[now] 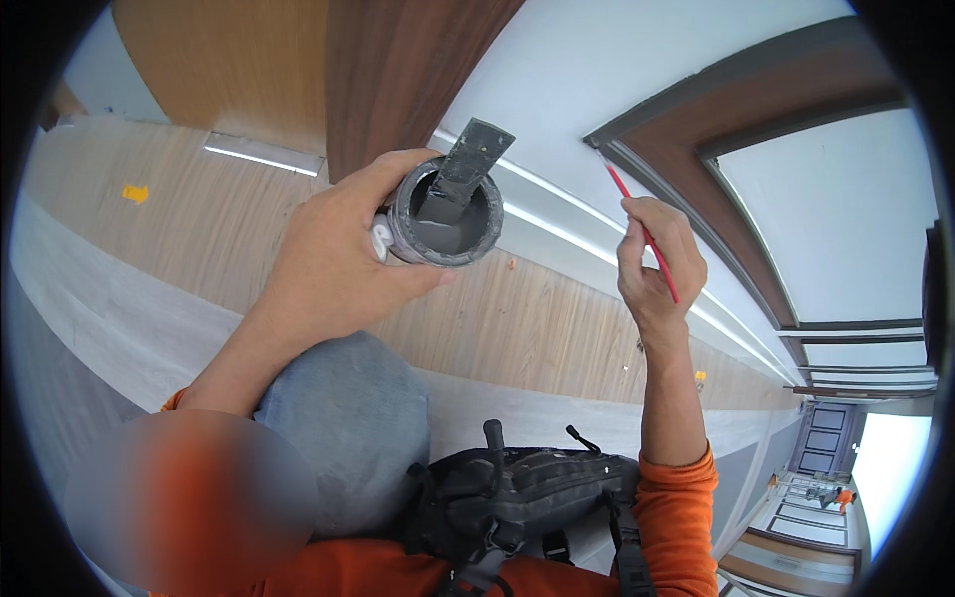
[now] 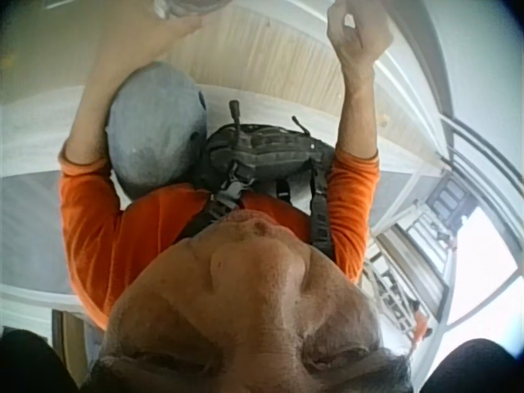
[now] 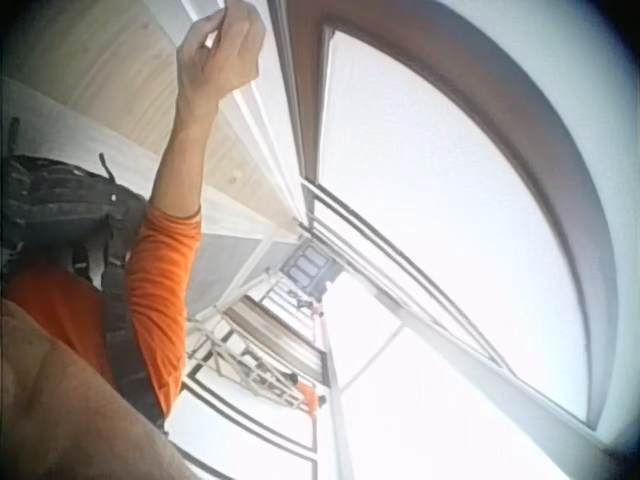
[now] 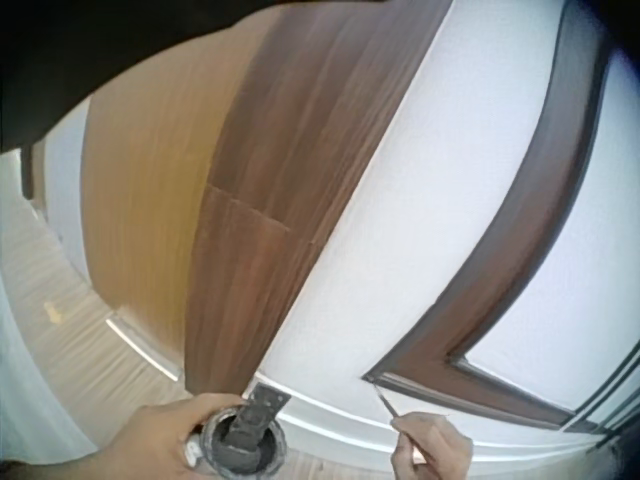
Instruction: The person paints the edges of a wooden door frame using a small paintbrush and a paint can. They repeatedly dip the brush into the can and apply paint along the trim, moving along the frame as they work.
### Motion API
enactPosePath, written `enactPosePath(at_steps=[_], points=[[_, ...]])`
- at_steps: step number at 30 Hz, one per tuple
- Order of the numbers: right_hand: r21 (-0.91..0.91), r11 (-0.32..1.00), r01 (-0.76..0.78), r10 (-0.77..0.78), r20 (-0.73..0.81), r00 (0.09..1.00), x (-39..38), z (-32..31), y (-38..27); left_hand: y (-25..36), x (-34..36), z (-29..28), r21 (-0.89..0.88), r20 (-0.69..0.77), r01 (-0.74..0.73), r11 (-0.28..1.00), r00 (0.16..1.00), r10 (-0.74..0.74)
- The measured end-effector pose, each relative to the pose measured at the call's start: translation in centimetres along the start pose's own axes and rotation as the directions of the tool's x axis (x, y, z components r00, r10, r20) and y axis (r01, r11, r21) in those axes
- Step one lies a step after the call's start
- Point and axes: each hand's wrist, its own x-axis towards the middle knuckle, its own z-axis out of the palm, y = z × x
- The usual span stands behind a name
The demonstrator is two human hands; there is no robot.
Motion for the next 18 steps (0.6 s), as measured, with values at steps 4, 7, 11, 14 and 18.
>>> enactPosePath(at_steps=[4, 7, 11, 14, 18], points=[[0.002, 1.0, -0.02, 0.02, 0.024, 1.0, -0.4, 0.2, 0.0, 0.2, 0.0, 0.2, -0.016, 0.015, 0.021, 1.0, 1.0, -0.02], [0.077, 0.992, -0.097, 0.101, -0.039, 0.994, -0.3, 0.2, 0.0, 0.3, 0.0, 0.3, -0.017, 0.014, 0.034, 0.999, 0.999, -0.033], [0.1, 0.989, -0.108, 0.109, -0.011, 0.994, 0.1, 0.3, -0.1, 0.4, 0.0, 0.2, -0.022, 0.019, 0.039, 0.999, 0.999, -0.038], [0.088, 0.989, -0.118, 0.116, 0.037, 0.993, -0.2, 0.3, 0.1, 0.6, 0.1, 0.1, -0.009, 0.03, 0.043, 0.999, 0.999, -0.042], [0.065, 0.992, -0.104, 0.111, -0.102, 0.989, 0.0, -0.9, 0.7, 0.6, 0.0, 0.1, 0.013, 0.027, 0.039, 0.999, 0.999, -0.039]])
